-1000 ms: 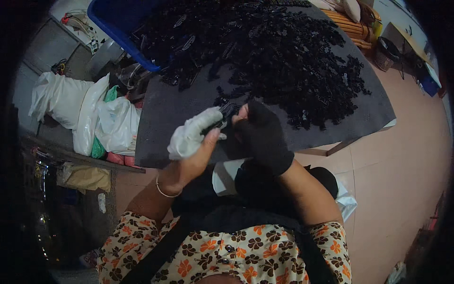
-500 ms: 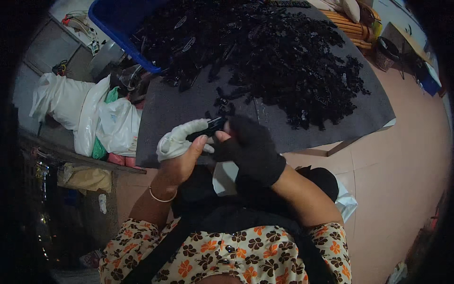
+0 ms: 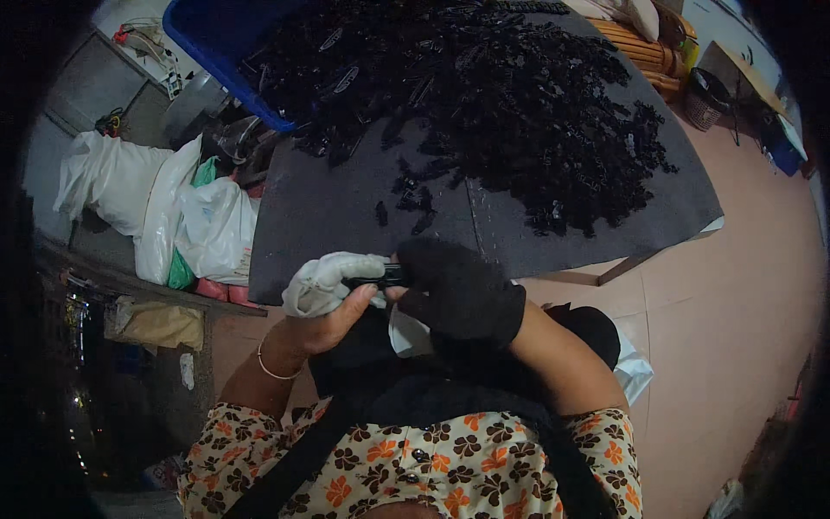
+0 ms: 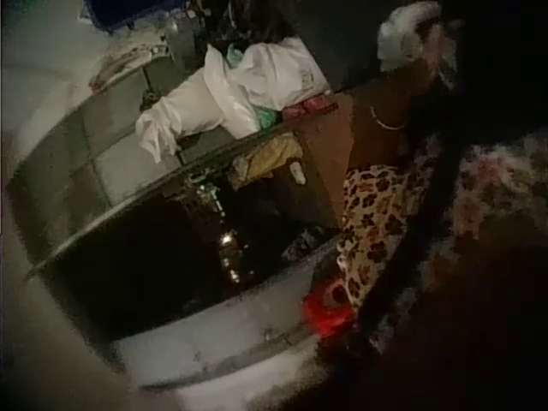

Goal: Assembling small black plastic components by hand on a workbench.

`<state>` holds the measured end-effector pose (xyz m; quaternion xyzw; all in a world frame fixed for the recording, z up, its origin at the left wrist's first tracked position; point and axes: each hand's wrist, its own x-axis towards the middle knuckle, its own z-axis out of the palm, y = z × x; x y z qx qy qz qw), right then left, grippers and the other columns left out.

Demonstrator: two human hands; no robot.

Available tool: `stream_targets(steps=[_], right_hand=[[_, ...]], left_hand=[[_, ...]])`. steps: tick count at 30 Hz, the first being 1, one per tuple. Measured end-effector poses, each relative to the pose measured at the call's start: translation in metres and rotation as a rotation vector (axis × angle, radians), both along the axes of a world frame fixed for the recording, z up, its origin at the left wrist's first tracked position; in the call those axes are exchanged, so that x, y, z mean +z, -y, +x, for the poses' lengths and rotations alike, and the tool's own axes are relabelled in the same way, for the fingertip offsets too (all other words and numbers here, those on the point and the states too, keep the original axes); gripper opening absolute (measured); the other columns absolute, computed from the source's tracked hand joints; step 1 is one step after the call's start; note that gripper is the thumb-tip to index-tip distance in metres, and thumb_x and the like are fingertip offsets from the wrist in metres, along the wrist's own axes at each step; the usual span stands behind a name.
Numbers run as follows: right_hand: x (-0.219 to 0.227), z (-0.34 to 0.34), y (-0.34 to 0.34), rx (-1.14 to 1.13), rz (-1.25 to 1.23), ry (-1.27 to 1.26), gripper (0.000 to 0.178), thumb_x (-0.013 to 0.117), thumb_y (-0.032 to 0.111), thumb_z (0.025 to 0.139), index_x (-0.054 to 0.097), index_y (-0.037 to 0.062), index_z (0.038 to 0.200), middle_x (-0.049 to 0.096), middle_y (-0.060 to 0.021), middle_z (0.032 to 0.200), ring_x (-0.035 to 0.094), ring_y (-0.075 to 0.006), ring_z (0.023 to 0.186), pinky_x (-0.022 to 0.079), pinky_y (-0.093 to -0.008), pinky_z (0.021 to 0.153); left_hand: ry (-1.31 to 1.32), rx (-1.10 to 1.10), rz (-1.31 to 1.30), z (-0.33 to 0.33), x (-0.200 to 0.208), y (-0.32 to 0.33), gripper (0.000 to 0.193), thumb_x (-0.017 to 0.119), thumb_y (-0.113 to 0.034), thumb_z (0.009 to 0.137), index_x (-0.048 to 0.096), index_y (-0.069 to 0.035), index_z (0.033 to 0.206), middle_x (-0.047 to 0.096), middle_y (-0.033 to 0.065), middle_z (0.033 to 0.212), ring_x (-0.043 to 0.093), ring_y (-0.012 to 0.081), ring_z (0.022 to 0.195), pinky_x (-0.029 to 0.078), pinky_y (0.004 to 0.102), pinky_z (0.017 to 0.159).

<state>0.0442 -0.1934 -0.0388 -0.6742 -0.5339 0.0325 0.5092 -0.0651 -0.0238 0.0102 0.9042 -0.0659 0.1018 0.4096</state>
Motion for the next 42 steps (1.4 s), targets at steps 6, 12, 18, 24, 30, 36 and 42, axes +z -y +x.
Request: stream_targets(steps=[6,12,18,24,30,36,42], right_hand=[[0.005,0.002,0.000,0.045,-0.035,-0.028,0.028,0.069,0.020,0.075,0.061,-0.0007,0.094,0.061,-0.0168,0.079,0.060,-0.0325,0.070,0.046,-0.0364,0.064],[0.022,0.014,0.011,0.190,-0.357,-0.001,0.031,0.067,0.026,0.077,0.062,0.0002,0.094,0.062,-0.0181,0.081,0.061,-0.0332,0.073,0.047,-0.0381,0.065],[0.006,0.030,0.000,-0.397,-0.165,0.276,0.022,0.062,0.025,0.080,0.063,0.0044,0.088,0.059,-0.0165,0.076,0.059,-0.0334,0.071,0.047,-0.0393,0.064],[0.009,0.028,-0.013,-0.328,-0.210,0.486,0.017,0.060,0.018,0.078,0.063,0.0033,0.086,0.059,-0.0147,0.081,0.058,-0.0306,0.072,0.046,-0.0389,0.065],[-0.002,0.037,0.000,-0.320,-0.102,0.384,0.017,0.062,0.014,0.077,0.061,0.0033,0.090,0.058,-0.0138,0.085,0.057,-0.0304,0.078,0.046,-0.0391,0.066],[0.009,0.036,0.003,-0.311,0.081,0.129,0.021,0.062,0.007,0.077,0.059,0.0018,0.097,0.058,-0.0144,0.089,0.059,-0.0308,0.081,0.048,-0.0362,0.069],[0.003,0.027,0.003,-0.318,0.180,0.330,0.025,0.066,0.001,0.073,0.058,0.0036,0.096,0.059,-0.0136,0.090,0.060,-0.0296,0.079,0.049,-0.0350,0.067]], left_hand=[[0.054,0.002,-0.038,-0.002,-0.007,0.002,0.017,0.060,-0.003,0.081,0.062,0.001,0.098,0.064,0.0151,0.093,0.064,0.0240,0.082,0.051,0.0316,0.073],[-0.126,-0.172,0.066,0.006,0.007,-0.010,0.028,0.068,-0.014,0.078,0.062,-0.001,0.102,0.063,0.0166,0.098,0.064,0.0253,0.085,0.052,0.0324,0.073],[0.252,0.022,0.597,0.101,0.008,-0.044,0.023,0.060,-0.017,0.082,0.063,-0.011,0.104,0.058,0.0149,0.112,0.056,0.0322,0.102,0.045,0.0387,0.087],[-0.091,0.194,0.800,0.209,-0.027,-0.081,0.021,0.061,-0.016,0.079,0.064,-0.008,0.097,0.064,0.0120,0.085,0.060,0.0344,0.086,0.048,0.0396,0.078],[-0.137,0.317,0.352,0.184,-0.019,-0.069,0.015,0.059,-0.015,0.084,0.061,-0.002,0.091,0.063,0.0088,0.073,0.063,0.0193,0.065,0.051,0.0339,0.055],[-0.275,0.134,-0.753,0.110,-0.002,-0.036,0.020,0.048,-0.007,0.089,0.052,0.004,0.106,0.061,0.0124,0.086,0.064,0.0173,0.065,0.049,0.0233,0.044],[-0.368,0.019,-0.873,0.080,0.004,-0.019,0.019,0.046,-0.005,0.089,0.055,0.002,0.105,0.062,0.0104,0.084,0.062,0.0162,0.061,0.047,0.0223,0.041]])
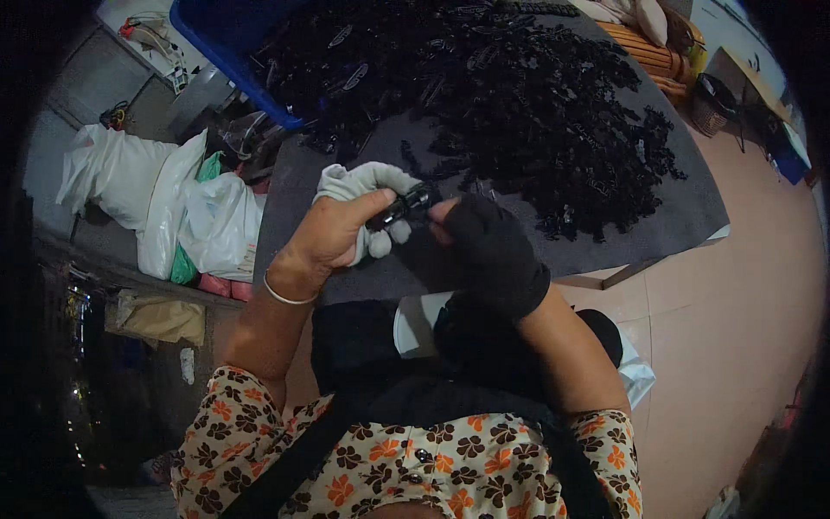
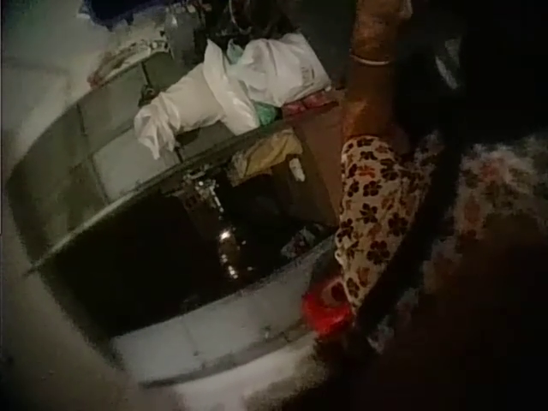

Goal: Assembling small black plastic components by hand on a workbench.

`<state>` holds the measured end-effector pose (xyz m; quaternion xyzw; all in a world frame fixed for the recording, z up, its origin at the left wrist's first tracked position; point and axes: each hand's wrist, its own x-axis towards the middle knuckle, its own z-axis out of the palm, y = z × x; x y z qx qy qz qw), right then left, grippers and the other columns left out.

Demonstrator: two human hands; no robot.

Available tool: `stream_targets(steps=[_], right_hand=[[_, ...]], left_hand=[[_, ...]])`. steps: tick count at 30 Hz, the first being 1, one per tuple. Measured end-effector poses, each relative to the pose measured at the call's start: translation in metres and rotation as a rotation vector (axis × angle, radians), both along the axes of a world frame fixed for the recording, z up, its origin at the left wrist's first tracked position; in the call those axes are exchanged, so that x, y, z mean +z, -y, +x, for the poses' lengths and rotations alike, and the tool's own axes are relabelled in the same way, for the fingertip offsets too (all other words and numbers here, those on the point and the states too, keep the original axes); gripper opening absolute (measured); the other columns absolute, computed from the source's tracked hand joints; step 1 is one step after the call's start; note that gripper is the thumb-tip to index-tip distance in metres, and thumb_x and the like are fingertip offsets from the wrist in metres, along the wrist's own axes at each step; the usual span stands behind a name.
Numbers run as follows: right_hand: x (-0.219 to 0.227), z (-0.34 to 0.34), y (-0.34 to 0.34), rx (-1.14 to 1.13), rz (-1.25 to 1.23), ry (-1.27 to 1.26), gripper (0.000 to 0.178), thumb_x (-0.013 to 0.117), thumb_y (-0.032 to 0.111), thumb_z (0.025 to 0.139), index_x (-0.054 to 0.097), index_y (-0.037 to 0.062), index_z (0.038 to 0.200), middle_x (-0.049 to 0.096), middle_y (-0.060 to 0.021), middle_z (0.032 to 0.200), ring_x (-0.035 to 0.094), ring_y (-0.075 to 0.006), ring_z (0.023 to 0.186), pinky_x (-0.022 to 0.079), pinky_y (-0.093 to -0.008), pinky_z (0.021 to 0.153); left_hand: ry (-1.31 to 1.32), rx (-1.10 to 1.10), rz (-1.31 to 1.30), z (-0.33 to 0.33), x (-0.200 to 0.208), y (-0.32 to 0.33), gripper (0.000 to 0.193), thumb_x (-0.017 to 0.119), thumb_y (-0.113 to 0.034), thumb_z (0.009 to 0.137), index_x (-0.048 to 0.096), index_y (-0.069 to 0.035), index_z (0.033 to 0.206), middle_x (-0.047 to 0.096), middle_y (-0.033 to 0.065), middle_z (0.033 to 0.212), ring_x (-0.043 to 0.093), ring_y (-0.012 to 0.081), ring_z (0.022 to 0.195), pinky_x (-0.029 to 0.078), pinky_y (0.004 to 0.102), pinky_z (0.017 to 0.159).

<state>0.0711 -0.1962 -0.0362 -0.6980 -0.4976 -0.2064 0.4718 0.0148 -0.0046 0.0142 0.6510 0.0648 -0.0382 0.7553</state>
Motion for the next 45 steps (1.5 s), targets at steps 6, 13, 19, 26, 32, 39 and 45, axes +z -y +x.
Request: stream_targets(steps=[6,13,19,26,32,39,45], right_hand=[[-0.005,0.001,0.005,-0.015,0.002,0.238,0.031,0.068,-0.001,0.068,0.057,0.0052,0.097,0.059,-0.0125,0.091,0.060,-0.0282,0.077,0.049,-0.0356,0.065],[-0.005,0.002,0.012,0.014,-0.019,0.254,0.034,0.067,-0.001,0.069,0.055,0.0047,0.100,0.059,-0.0133,0.096,0.059,-0.0282,0.079,0.048,-0.0366,0.065],[-0.003,-0.002,0.008,-0.007,-0.011,0.242,0.033,0.066,-0.002,0.067,0.055,0.0051,0.098,0.059,-0.0124,0.093,0.057,-0.0292,0.077,0.047,-0.0372,0.064],[0.004,-0.004,0.009,0.073,-0.077,0.210,0.029,0.066,-0.001,0.067,0.056,0.0045,0.094,0.059,-0.0113,0.090,0.057,-0.0290,0.076,0.046,-0.0373,0.064],[0.002,-0.004,0.007,0.073,-0.119,0.278,0.028,0.067,0.005,0.067,0.058,0.0055,0.093,0.059,-0.0110,0.090,0.057,-0.0286,0.076,0.046,-0.0378,0.066],[-0.002,-0.009,0.007,0.088,-0.217,0.298,0.021,0.061,0.012,0.075,0.058,0.0085,0.095,0.058,-0.0083,0.092,0.057,-0.0237,0.079,0.046,-0.0350,0.069],[0.004,-0.012,0.005,0.149,-0.127,0.352,0.019,0.060,0.010,0.075,0.059,0.0076,0.094,0.059,-0.0088,0.092,0.057,-0.0233,0.079,0.047,-0.0345,0.068]], left_hand=[[-0.031,-0.072,-0.010,-0.007,0.005,0.010,0.023,0.045,-0.008,0.092,0.056,0.004,0.108,0.063,0.0107,0.086,0.064,0.0168,0.064,0.051,0.0227,0.045],[-0.014,-0.130,-0.206,-0.017,0.007,0.013,0.031,0.048,-0.018,0.094,0.055,0.006,0.112,0.062,0.0137,0.097,0.065,0.0182,0.075,0.056,0.0251,0.058],[0.007,-0.044,-0.022,-0.027,0.011,0.020,0.031,0.049,-0.014,0.093,0.051,0.006,0.118,0.060,0.0140,0.099,0.062,0.0197,0.088,0.057,0.0309,0.070],[-0.042,-0.064,-0.259,-0.038,0.001,0.018,0.030,0.048,-0.010,0.093,0.050,0.005,0.119,0.064,0.0122,0.090,0.064,0.0165,0.074,0.057,0.0303,0.067],[-0.008,-0.112,0.190,-0.038,-0.007,0.013,0.032,0.055,-0.011,0.090,0.053,0.005,0.117,0.066,0.0119,0.090,0.063,0.0128,0.070,0.053,0.0230,0.063],[-0.091,-0.052,0.250,-0.048,-0.002,0.013,0.033,0.056,-0.006,0.088,0.051,0.006,0.118,0.065,0.0136,0.094,0.064,0.0153,0.077,0.054,0.0249,0.063],[0.154,-0.130,0.502,-0.056,0.000,0.014,0.028,0.057,-0.008,0.087,0.056,0.006,0.111,0.064,0.0130,0.099,0.062,0.0141,0.083,0.054,0.0283,0.068]])
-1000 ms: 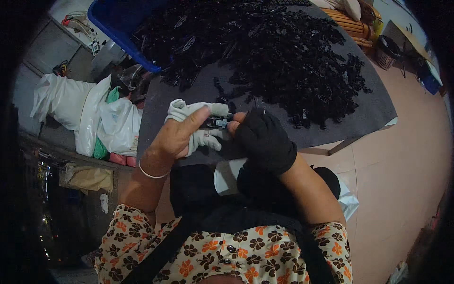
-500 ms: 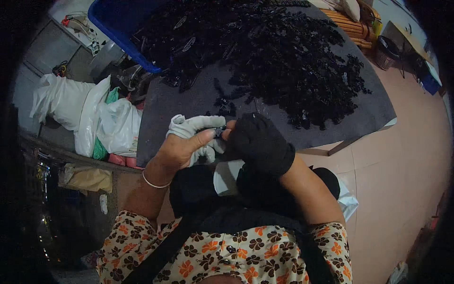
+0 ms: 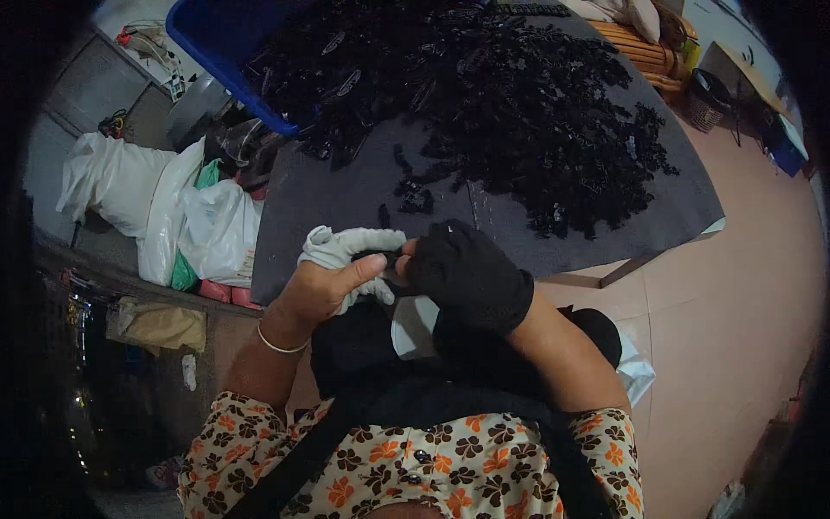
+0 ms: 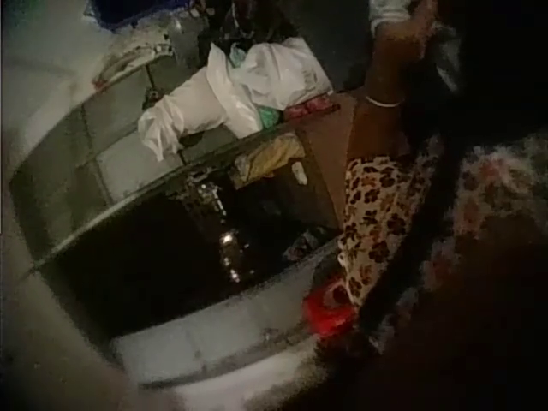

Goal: Assembling small black plastic components by hand on a workbench.

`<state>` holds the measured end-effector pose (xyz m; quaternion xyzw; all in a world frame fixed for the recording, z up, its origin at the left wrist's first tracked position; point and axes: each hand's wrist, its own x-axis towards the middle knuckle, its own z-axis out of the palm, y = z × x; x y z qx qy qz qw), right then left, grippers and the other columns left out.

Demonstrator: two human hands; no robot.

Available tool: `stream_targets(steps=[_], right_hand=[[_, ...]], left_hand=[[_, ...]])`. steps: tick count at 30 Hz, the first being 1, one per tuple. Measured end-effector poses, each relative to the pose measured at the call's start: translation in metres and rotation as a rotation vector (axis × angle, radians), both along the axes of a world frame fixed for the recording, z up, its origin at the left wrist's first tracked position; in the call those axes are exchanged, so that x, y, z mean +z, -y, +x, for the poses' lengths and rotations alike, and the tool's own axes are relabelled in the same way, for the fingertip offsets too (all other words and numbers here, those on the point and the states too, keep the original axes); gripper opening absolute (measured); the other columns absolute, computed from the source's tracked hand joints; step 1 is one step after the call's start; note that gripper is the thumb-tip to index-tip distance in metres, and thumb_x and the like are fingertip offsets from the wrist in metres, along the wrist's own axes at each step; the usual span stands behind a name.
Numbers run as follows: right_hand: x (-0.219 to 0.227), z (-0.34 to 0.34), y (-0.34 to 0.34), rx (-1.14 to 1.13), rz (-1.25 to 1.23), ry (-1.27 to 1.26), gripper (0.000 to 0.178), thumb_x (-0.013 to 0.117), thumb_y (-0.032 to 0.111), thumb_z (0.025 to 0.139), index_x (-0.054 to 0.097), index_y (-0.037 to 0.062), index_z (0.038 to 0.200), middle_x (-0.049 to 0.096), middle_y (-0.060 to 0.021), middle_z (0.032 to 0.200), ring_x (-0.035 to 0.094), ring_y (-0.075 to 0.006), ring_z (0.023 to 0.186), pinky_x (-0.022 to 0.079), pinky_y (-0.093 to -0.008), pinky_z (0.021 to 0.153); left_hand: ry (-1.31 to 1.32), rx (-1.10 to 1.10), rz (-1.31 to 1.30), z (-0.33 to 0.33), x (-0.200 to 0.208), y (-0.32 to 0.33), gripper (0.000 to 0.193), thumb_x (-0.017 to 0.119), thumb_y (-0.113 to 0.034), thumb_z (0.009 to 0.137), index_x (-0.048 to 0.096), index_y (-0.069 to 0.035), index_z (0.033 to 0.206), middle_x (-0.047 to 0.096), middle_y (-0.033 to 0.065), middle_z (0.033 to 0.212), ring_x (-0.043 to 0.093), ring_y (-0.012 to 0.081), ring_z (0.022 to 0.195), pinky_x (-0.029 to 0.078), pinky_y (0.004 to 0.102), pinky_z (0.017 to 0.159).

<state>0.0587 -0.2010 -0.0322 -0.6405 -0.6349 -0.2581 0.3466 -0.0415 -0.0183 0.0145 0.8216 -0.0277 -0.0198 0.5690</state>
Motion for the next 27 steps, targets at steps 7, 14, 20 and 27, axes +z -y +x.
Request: stream_targets(steps=[7,14,20,27], right_hand=[[0.007,-0.006,-0.007,0.001,0.020,-0.376,0.031,0.067,0.011,0.073,0.057,0.0036,0.102,0.060,-0.0115,0.092,0.059,-0.0269,0.079,0.048,-0.0366,0.072],[0.005,-0.008,0.000,0.156,-0.205,-0.837,0.028,0.070,0.017,0.077,0.060,-0.0004,0.096,0.063,-0.0146,0.083,0.064,-0.0235,0.075,0.049,-0.0324,0.066],[0.019,0.005,0.011,0.089,-0.464,-0.725,0.031,0.067,0.025,0.077,0.062,0.0027,0.098,0.062,-0.0150,0.086,0.061,-0.0322,0.080,0.049,-0.0375,0.071],[-0.001,0.054,-0.004,-0.724,-0.133,-0.015,0.034,0.061,0.022,0.077,0.058,0.0074,0.107,0.055,-0.0131,0.108,0.055,-0.0328,0.095,0.047,-0.0420,0.074]], left_hand=[[0.191,0.096,0.355,-0.008,0.014,0.012,0.021,0.059,-0.007,0.084,0.062,0.002,0.103,0.065,0.0154,0.095,0.064,0.0212,0.079,0.051,0.0299,0.069],[0.349,-0.012,0.445,-0.021,-0.003,0.013,0.023,0.059,-0.010,0.085,0.061,0.000,0.105,0.065,0.0154,0.095,0.065,0.0267,0.084,0.051,0.0338,0.074],[0.135,-0.291,0.636,-0.008,0.004,-0.008,0.037,0.068,-0.024,0.081,0.060,0.000,0.108,0.065,0.0155,0.100,0.064,0.0251,0.088,0.051,0.0329,0.077],[0.681,0.049,0.889,0.134,-0.002,-0.014,0.042,0.064,-0.018,0.078,0.054,-0.008,0.118,0.058,0.0163,0.110,0.055,0.0342,0.102,0.045,0.0388,0.089]])
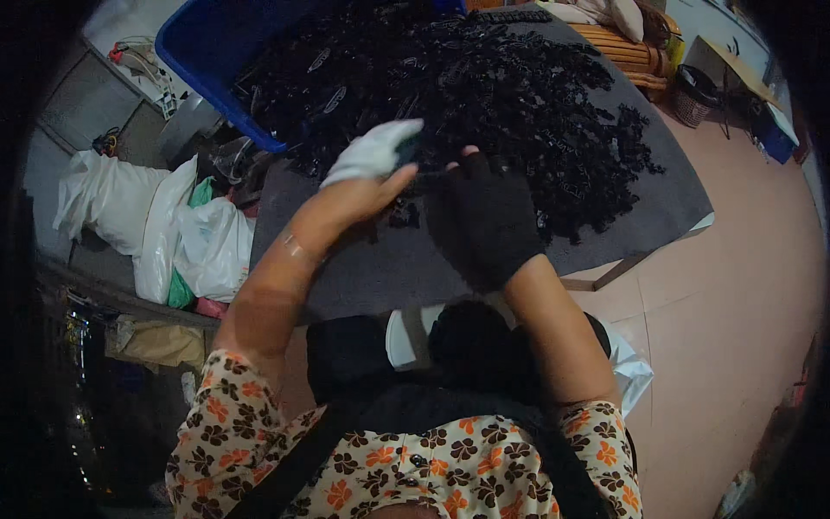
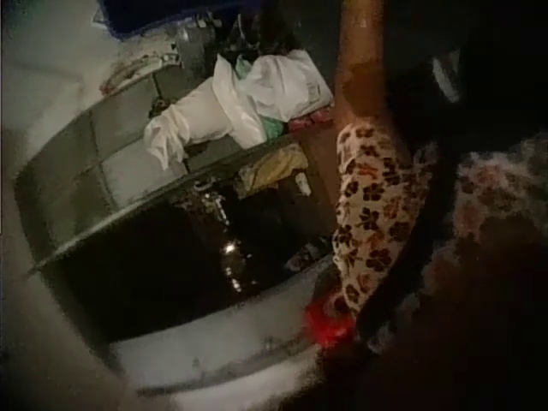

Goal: Assembling small black plastic components by hand on a workbench.

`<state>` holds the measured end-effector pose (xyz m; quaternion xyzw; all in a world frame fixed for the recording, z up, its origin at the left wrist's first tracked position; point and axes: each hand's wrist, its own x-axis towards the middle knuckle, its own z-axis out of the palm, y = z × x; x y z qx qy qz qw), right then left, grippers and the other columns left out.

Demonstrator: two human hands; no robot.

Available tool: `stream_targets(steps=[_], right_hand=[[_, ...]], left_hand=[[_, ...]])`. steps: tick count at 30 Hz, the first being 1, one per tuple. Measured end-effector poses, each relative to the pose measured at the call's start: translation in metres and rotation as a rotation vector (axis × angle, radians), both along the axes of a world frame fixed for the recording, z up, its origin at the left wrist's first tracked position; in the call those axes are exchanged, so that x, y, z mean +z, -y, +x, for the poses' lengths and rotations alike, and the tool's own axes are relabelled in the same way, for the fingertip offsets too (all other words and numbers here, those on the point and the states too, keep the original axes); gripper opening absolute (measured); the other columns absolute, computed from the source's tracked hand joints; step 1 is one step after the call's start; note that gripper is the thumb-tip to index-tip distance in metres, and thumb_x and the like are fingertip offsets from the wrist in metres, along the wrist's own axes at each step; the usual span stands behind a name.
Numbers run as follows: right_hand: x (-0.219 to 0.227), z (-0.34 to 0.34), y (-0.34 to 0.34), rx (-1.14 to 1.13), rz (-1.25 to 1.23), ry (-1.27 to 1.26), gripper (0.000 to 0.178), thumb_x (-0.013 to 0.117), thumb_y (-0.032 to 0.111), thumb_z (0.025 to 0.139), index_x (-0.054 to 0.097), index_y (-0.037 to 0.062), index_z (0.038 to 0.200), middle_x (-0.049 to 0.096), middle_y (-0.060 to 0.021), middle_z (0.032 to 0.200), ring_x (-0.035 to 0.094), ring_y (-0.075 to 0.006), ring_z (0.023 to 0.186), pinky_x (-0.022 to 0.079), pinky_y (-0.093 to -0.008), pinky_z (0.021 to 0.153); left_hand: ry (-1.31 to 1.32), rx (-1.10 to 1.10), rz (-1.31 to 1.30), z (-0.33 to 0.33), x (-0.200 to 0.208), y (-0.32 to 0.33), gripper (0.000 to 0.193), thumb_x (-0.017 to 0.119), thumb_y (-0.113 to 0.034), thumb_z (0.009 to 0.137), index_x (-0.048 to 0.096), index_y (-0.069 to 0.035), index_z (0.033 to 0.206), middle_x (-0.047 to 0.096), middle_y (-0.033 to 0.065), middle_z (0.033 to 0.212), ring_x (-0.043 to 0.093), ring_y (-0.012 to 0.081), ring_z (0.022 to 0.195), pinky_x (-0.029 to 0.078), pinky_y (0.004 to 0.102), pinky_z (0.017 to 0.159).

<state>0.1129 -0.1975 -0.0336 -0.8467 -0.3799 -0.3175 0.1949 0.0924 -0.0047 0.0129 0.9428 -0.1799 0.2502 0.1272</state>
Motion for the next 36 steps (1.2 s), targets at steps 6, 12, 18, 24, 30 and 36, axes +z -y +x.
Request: stream_targets(steps=[6,12,18,24,30,36], right_hand=[[0.002,-0.006,0.001,0.054,-0.111,-0.185,0.025,0.058,0.021,0.076,0.059,0.0107,0.098,0.055,-0.0099,0.093,0.054,-0.0307,0.086,0.043,-0.0416,0.068],[0.005,-0.009,0.008,0.180,0.043,-0.067,0.025,0.062,0.013,0.069,0.061,0.0092,0.093,0.057,-0.0092,0.086,0.055,-0.0300,0.078,0.043,-0.0410,0.068],[0.005,-0.017,0.004,0.402,0.455,-0.163,0.029,0.064,-0.003,0.065,0.060,0.0051,0.092,0.060,-0.0091,0.082,0.058,-0.0257,0.075,0.046,-0.0339,0.066],[-0.005,-0.028,0.000,0.559,0.570,-0.169,0.030,0.064,-0.007,0.065,0.060,0.0045,0.092,0.060,-0.0098,0.086,0.059,-0.0239,0.071,0.047,-0.0299,0.062],[0.000,-0.027,0.006,0.556,0.430,-0.040,0.027,0.066,-0.004,0.067,0.058,0.0059,0.091,0.061,-0.0092,0.091,0.059,-0.0258,0.077,0.048,-0.0334,0.065],[-0.009,-0.026,0.008,0.451,0.362,0.064,0.031,0.069,-0.001,0.062,0.058,0.0086,0.089,0.061,-0.0090,0.093,0.059,-0.0269,0.082,0.048,-0.0364,0.070]], left_hand=[[-0.474,0.307,0.120,0.087,-0.003,0.031,0.042,0.057,-0.007,0.078,0.052,-0.008,0.120,0.061,0.0176,0.105,0.057,0.0366,0.095,0.048,0.0389,0.084],[-0.092,0.056,-0.037,0.043,-0.029,-0.016,0.038,0.058,-0.009,0.082,0.053,-0.005,0.119,0.063,0.0144,0.097,0.064,0.0290,0.084,0.053,0.0343,0.070],[-0.731,-0.029,-1.509,-0.026,-0.008,-0.005,0.028,0.053,-0.003,0.087,0.050,0.002,0.114,0.059,0.0125,0.100,0.063,0.0209,0.072,0.054,0.0283,0.053],[-0.942,-0.303,-1.715,-0.053,-0.011,-0.001,0.020,0.050,-0.005,0.090,0.054,-0.001,0.109,0.065,0.0092,0.087,0.067,0.0191,0.070,0.057,0.0271,0.051],[-0.943,-0.292,-1.658,-0.062,-0.008,0.005,0.024,0.051,-0.007,0.090,0.054,0.002,0.112,0.065,0.0115,0.087,0.067,0.0197,0.072,0.057,0.0278,0.054],[-0.969,-0.318,-1.633,-0.071,-0.002,0.014,0.028,0.053,-0.008,0.090,0.053,0.004,0.115,0.063,0.0125,0.093,0.066,0.0182,0.077,0.057,0.0262,0.059]])
